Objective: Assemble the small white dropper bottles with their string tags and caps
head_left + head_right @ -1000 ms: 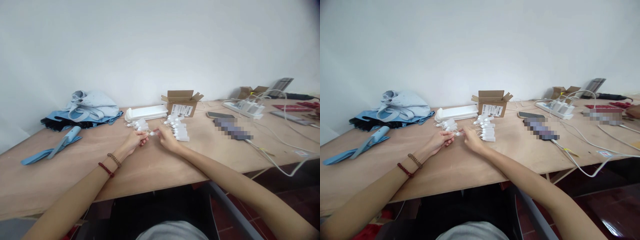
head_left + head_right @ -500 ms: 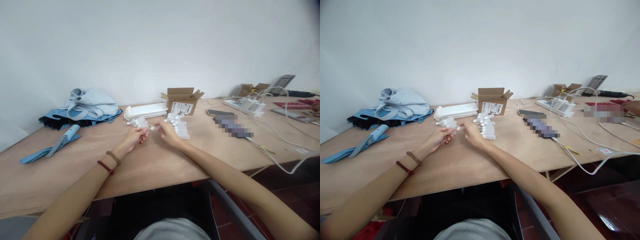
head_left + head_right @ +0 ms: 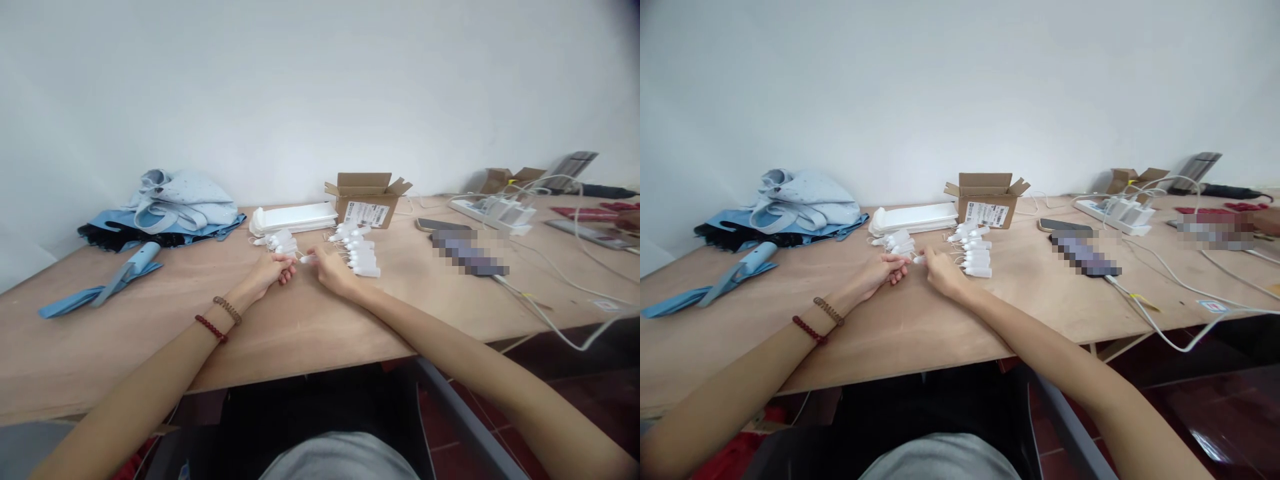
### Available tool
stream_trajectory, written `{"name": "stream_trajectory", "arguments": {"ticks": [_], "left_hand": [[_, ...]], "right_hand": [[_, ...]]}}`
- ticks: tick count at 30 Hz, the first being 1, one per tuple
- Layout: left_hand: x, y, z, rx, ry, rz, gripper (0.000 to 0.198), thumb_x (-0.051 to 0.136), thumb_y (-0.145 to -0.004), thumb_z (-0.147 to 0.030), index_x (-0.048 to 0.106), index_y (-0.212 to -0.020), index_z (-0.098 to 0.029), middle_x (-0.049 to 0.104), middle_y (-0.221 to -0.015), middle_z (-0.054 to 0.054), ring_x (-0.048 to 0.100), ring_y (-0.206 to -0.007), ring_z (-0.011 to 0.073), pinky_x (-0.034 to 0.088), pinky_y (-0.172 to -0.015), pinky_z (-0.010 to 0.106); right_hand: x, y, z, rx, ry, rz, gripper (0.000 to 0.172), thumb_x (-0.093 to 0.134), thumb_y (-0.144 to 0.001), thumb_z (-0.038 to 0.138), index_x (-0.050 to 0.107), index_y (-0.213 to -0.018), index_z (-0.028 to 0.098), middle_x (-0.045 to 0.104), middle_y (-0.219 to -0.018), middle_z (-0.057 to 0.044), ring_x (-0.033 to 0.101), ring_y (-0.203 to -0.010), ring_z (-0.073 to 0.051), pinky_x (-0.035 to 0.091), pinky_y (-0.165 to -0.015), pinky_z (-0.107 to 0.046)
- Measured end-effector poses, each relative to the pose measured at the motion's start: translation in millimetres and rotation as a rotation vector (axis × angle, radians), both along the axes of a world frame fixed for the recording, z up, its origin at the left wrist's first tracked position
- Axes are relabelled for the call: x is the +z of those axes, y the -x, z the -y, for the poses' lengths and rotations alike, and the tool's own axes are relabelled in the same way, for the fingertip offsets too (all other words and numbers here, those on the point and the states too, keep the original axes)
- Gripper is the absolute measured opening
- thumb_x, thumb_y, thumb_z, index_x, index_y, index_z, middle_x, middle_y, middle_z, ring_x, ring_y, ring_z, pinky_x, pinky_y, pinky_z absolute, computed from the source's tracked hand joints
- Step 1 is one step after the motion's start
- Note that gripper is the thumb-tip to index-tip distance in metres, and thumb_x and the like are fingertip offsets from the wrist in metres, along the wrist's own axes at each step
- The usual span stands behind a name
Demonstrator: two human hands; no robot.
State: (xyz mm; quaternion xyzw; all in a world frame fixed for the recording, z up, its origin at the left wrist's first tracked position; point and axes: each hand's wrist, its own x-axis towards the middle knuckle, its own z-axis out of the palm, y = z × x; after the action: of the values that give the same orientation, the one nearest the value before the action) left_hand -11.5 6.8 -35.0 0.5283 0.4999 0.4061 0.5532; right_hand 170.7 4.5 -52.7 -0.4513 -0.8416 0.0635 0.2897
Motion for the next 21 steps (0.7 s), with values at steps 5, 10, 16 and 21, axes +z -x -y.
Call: {"name": "stream_trajectory", "arguments": {"ticks": [5,10,16,21], "left_hand": [[-1.5,-1.2,0.5,0.013,-0.023,-0.052,0.009,0.059,-0.078,-0.011,0.065,-0.073,-0.008,0.06,-0.057,0.003,0.047,-0.041,0.006,0.035,-0.039,0.017],[-1.7,-4.0,2.5,0.006,-0.068,-0.13,0.014,0.056,-0.079,-0.012,0.063,-0.068,-0.01,0.061,-0.058,0.004,0.047,-0.041,0.0064,0.034,-0.039,0.018],[-5.0,-6.0,2.3,0.018,-0.121,-0.237,0.022,0.055,-0.08,-0.015,0.061,-0.059,-0.012,0.061,-0.057,0.005,0.046,-0.04,0.0069,0.032,-0.038,0.02],[-7.8,-6.2,1.0,0.03,-0.091,-0.168,0.012,0.056,-0.078,-0.012,0.062,-0.068,-0.011,0.064,-0.063,0.005,0.049,-0.041,0.0071,0.033,-0.037,0.018]], "right_hand": [[-3.5,3.9,5.1,-0.056,0.047,0.091,0.039,0.043,-0.083,0.005,0.049,-0.121,0.011,0.066,-0.104,-0.016,0.062,-0.09,-0.025,0.042,-0.073,-0.029],[-3.9,5.1,6.1,-0.063,0.054,0.116,0.033,0.042,-0.086,0.008,0.051,-0.118,0.01,0.066,-0.101,-0.017,0.063,-0.09,-0.026,0.041,-0.071,-0.029],[-2.7,5.0,6.7,-0.062,0.052,0.137,0.031,0.043,-0.087,0.008,0.052,-0.117,0.012,0.066,-0.104,-0.016,0.062,-0.091,-0.025,0.04,-0.071,-0.029],[-2.6,6.1,6.6,-0.061,0.041,0.146,0.03,0.043,-0.086,0.009,0.052,-0.115,0.012,0.067,-0.1,-0.015,0.062,-0.086,-0.025,0.038,-0.068,-0.028]]}}
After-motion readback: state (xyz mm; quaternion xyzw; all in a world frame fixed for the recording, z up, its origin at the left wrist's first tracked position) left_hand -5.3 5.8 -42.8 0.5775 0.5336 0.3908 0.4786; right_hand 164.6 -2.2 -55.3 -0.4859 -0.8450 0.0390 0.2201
